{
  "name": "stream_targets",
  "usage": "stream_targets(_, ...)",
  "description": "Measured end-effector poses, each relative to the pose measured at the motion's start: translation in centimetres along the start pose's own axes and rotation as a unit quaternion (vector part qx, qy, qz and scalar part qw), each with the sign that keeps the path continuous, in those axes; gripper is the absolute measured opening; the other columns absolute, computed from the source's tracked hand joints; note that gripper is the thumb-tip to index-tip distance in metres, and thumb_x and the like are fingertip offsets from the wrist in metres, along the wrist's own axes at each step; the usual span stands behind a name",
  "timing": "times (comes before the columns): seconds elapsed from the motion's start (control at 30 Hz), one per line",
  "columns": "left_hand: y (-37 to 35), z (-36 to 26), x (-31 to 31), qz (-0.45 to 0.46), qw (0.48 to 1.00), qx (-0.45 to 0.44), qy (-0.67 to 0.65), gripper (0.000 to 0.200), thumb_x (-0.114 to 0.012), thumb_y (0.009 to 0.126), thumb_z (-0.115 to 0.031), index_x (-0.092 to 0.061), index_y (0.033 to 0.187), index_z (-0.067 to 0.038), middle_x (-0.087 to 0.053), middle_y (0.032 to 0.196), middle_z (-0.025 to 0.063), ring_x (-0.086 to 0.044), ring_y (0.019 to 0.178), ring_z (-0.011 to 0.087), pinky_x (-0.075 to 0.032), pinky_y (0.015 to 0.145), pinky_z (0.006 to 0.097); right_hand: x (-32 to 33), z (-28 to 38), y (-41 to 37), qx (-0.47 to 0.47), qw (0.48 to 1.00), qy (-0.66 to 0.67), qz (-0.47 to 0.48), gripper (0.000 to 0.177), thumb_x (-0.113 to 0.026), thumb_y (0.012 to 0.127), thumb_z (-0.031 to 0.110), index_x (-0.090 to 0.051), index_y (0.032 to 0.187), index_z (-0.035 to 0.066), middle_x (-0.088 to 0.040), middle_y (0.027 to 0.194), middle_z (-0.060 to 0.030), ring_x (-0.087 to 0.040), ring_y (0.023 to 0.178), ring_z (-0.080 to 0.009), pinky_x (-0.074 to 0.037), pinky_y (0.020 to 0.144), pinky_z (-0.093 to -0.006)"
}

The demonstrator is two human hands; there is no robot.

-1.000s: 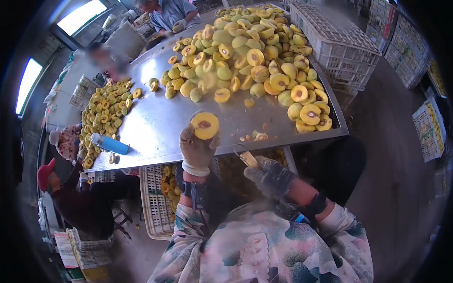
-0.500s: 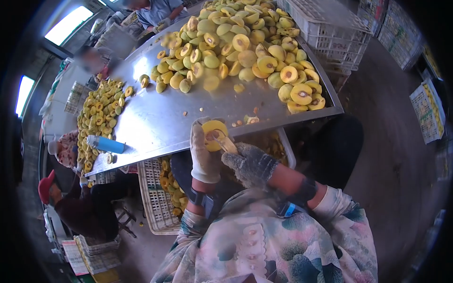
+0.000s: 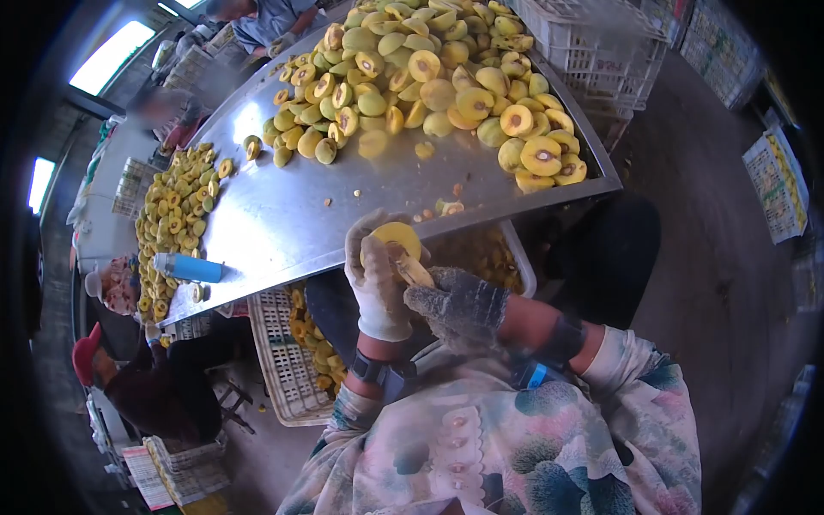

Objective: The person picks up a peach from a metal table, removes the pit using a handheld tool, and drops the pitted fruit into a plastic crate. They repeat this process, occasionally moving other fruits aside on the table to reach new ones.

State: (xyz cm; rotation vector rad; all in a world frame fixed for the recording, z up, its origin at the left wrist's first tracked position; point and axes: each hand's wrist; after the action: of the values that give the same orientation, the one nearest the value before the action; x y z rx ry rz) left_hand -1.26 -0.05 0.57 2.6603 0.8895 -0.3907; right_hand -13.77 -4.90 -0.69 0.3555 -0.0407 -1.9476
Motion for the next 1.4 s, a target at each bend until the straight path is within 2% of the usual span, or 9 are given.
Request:
stream_targets(0.23,0.8,-2.2,0.6,0.087,0.987,0.132,-0.005,0.028,-0.053,0.089,-0.021,-0.052,0.108,0.000,-0.062,0.098,0.0139,-0.059,0.082,0.0142,-0.050,0.068,0.0255,0.5,3.0,-1.4,-0.369,0.827,0.421,-0.047,0.023,-0.052,0.093,0.021,-0.055,0.112,0.008,-0.055,0.073,0.0020,-0.053,0.065,-0.0043,-0.040,0.052,-0.0184)
stream_targets(0.57,-0.2,-1.5,-1.0,0.205,0.928,0.110,-0.291,0.049,-0.047,0.088,-0.051,-0.051,0.099,-0.003,-0.059,0.094,0.0223,-0.059,0.068,0.0210,-0.050,0.059,0.0277,-1.0,-0.1,-1.7,-0.231,0.680,0.671,0.186,0.028,-0.053,0.091,0.022,-0.054,0.114,0.006,-0.055,0.094,-0.0040,-0.053,0.080,-0.0093,-0.045,0.067,-0.0223)
stream_targets(0.87,0.9,-1.3,3.6,-0.114,0.974,0.161,-0.110,0.061,-0.038,0.086,-0.063,-0.049,0.106,-0.006,-0.060,0.093,0.0155,-0.058,0.060,0.0228,-0.047,0.048,0.0270,3.4,-2.8,-2.5,-0.335,0.928,0.164,0.012,0.028,-0.060,0.086,0.026,-0.061,0.105,0.005,-0.063,0.095,-0.0085,-0.059,0.082,-0.0128,-0.047,0.066,-0.0272)
stream_targets(1.07,-1.9,-5.7,12.8,-0.118,0.985,0.094,0.082,0.046,-0.045,0.090,-0.046,-0.053,0.105,-0.003,-0.063,0.088,0.0148,-0.061,0.064,0.0194,-0.050,0.050,0.0254,6.8,-7.6,-2.0,-0.341,0.914,-0.221,0.019,0.038,-0.058,0.084,0.040,-0.064,0.094,0.003,-0.062,0.071,-0.0148,-0.061,0.067,-0.0238,-0.046,0.061,-0.0364)
stream_targets(1.13,-1.7,-6.5,18.6,-0.049,0.901,0.085,0.423,0.038,-0.062,0.085,-0.027,-0.054,0.112,-0.001,-0.059,0.104,0.0160,-0.061,0.084,0.0218,-0.050,0.072,0.0264,7.0,-7.5,-2.6,-0.393,0.897,-0.204,0.019,0.039,-0.057,0.084,0.040,-0.063,0.094,0.003,-0.062,0.071,-0.0160,-0.061,0.066,-0.0256,-0.046,0.061,-0.0371)
stream_targets(1.17,-1.3,-8.1,19.3,0.055,0.651,0.010,0.757,0.043,-0.066,0.080,-0.016,-0.051,0.118,-0.002,-0.056,0.110,0.0150,-0.059,0.092,0.0199,-0.047,0.080,0.0252,7.0,-8.1,-3.0,-0.391,0.906,-0.160,-0.019,0.039,-0.057,0.084,0.040,-0.063,0.093,0.003,-0.061,0.069,-0.0158,-0.060,0.064,-0.0255,-0.045,0.060,-0.0372)
stream_targets(1.23,0.4,-8.1,17.5,-0.064,0.469,-0.040,0.880,0.047,-0.067,0.078,-0.014,-0.050,0.121,-0.004,-0.055,0.107,0.0152,-0.058,0.080,0.0171,-0.047,0.072,0.0264,7.2,-8.5,-3.5,-0.386,0.914,-0.117,-0.056,0.038,-0.057,0.084,0.040,-0.063,0.092,0.003,-0.060,0.066,-0.0156,-0.060,0.062,-0.0254,-0.045,0.058,-0.0374)
stream_targets(1.3,4.1,-8.5,14.2,-0.086,0.700,-0.006,0.709,0.051,-0.069,0.078,-0.017,-0.049,0.123,-0.005,-0.055,0.104,0.0155,-0.055,0.066,0.0160,-0.045,0.062,0.0283,7.1,-8.4,-3.8,-0.328,0.929,-0.157,-0.067,0.036,-0.056,0.085,0.040,-0.063,0.094,0.006,-0.058,0.063,-0.0123,-0.057,0.056,-0.0215,-0.044,0.054,-0.0347)
stream_targets(1.4,8.7,-6.2,5.5,0.023,0.754,-0.060,0.654,0.055,-0.070,0.077,-0.024,-0.049,0.125,-0.008,-0.055,0.112,0.0126,-0.050,0.053,0.0154,-0.045,0.057,0.0301,7.0,-6.4,-4.1,-0.440,0.889,-0.036,-0.119,0.035,-0.055,0.086,0.041,-0.061,0.101,0.010,-0.060,0.068,-0.0103,-0.057,0.056,-0.0191,-0.045,0.055,-0.0327)
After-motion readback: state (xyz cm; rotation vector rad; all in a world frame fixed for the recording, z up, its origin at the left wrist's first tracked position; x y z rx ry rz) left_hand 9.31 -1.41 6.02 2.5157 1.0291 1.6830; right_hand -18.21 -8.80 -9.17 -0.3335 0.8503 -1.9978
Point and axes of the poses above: each hand's wrist, its own y-axis towards the middle knuckle, its own x-axis out of the back of the hand, z = x × y
